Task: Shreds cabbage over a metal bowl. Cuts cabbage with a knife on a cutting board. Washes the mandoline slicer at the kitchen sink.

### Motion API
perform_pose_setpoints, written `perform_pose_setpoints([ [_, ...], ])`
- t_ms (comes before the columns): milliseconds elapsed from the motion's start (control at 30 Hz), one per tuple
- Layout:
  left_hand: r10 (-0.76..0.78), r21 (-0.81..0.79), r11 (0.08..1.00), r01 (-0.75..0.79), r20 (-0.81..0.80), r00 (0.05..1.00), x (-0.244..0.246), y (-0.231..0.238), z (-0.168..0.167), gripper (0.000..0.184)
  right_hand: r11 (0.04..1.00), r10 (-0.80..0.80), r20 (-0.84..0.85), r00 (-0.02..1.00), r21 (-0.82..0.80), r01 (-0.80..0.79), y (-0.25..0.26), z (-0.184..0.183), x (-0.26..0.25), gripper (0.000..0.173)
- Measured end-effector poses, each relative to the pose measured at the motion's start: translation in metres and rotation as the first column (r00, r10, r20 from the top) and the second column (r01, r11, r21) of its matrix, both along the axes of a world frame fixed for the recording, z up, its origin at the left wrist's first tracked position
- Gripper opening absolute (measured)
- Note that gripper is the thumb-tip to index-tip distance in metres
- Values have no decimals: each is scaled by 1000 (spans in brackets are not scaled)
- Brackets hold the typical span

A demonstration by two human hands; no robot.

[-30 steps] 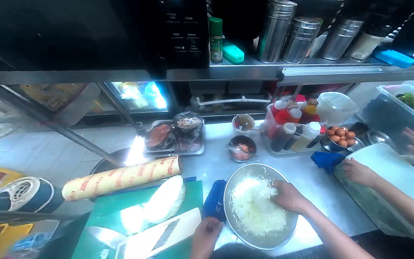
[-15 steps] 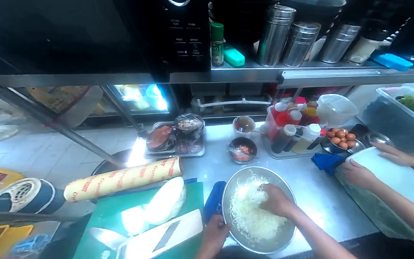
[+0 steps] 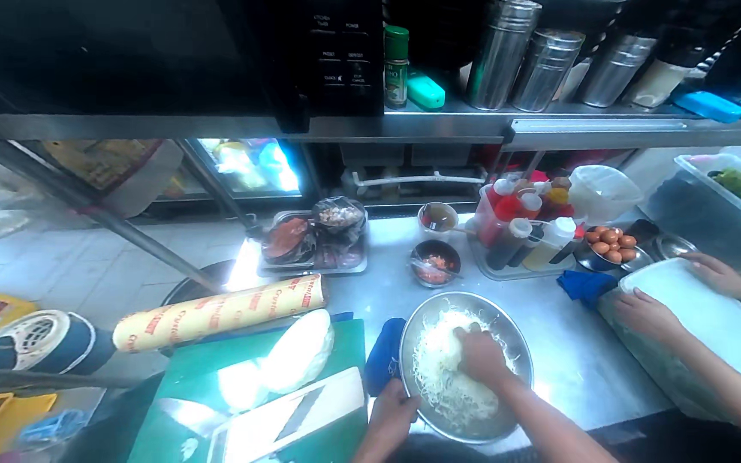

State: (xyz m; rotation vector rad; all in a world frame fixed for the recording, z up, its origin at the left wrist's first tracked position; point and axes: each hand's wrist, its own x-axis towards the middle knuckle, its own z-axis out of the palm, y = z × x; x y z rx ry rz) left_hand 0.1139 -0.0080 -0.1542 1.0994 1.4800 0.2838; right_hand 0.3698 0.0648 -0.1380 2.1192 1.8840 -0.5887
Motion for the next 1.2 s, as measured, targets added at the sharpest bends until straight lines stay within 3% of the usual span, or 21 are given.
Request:
perform_pose_setpoints([
  [133,-7,-5,1000,7,8,1000,-7,3,-3,35,997,-61,-194,979,28,68,8,45,30,62],
  [233,22,-36,999,-20,41,999,-10,1,-6,37,987,-115,-428,896,51,151,1,78,48,45],
  [300,24,-42,999,-23,42,999,-9,0,-6,36,984,-143,-536,832,16,179,-7,86,57,49],
  [367,27,-43,999,-25,43,999,-7,0,-6,34,992,-112,-420,901,-3,122,-12,83,59,77],
  [433,28,-48,998,-26,54,998,-6,1,-5,33,997,-68,-176,982,-50,60,-17,80,42,108],
  [500,44,-56,998,-40,68,997,-6,1,-4,31,997,3,-43,999,-80,-7,-25,65,13,125],
  [567,60,-66,996,-55,75,995,-6,-1,-3,30,993,103,-11,995,-48,-103,-35,30,-11,118],
  [633,52,-61,997,-48,65,997,-5,0,-4,30,985,174,17,985,11,-174,-35,1,-17,86],
  [700,40,-58,998,-36,59,997,-6,2,-6,31,990,142,-18,990,24,-141,-26,8,-11,58],
  [767,57,-58,997,-53,78,995,-9,1,-7,32,998,34,-191,981,65,-22,-21,40,2,49],
  [833,78,-60,996,-73,89,993,-11,1,-8,31,988,-56,-405,913,110,110,-21,73,20,52],
  [900,84,-57,995,-79,94,992,-11,0,-9,31,987,-73,-480,874,92,133,-21,93,36,69],
  [967,78,-53,996,-73,99,992,-11,-1,-9,32,997,-28,-386,922,62,56,-21,98,41,88],
  [1100,91,-68,994,-84,111,990,-10,0,-5,33,998,-51,-145,988,-27,48,-28,73,6,104],
  [1133,100,-75,993,-91,126,987,-9,-1,-3,33,997,-60,-126,990,-52,54,-36,61,-11,104],
  [1200,115,-84,991,-103,151,982,-8,-2,-2,36,997,1,-148,989,-79,-13,-61,38,-43,88],
])
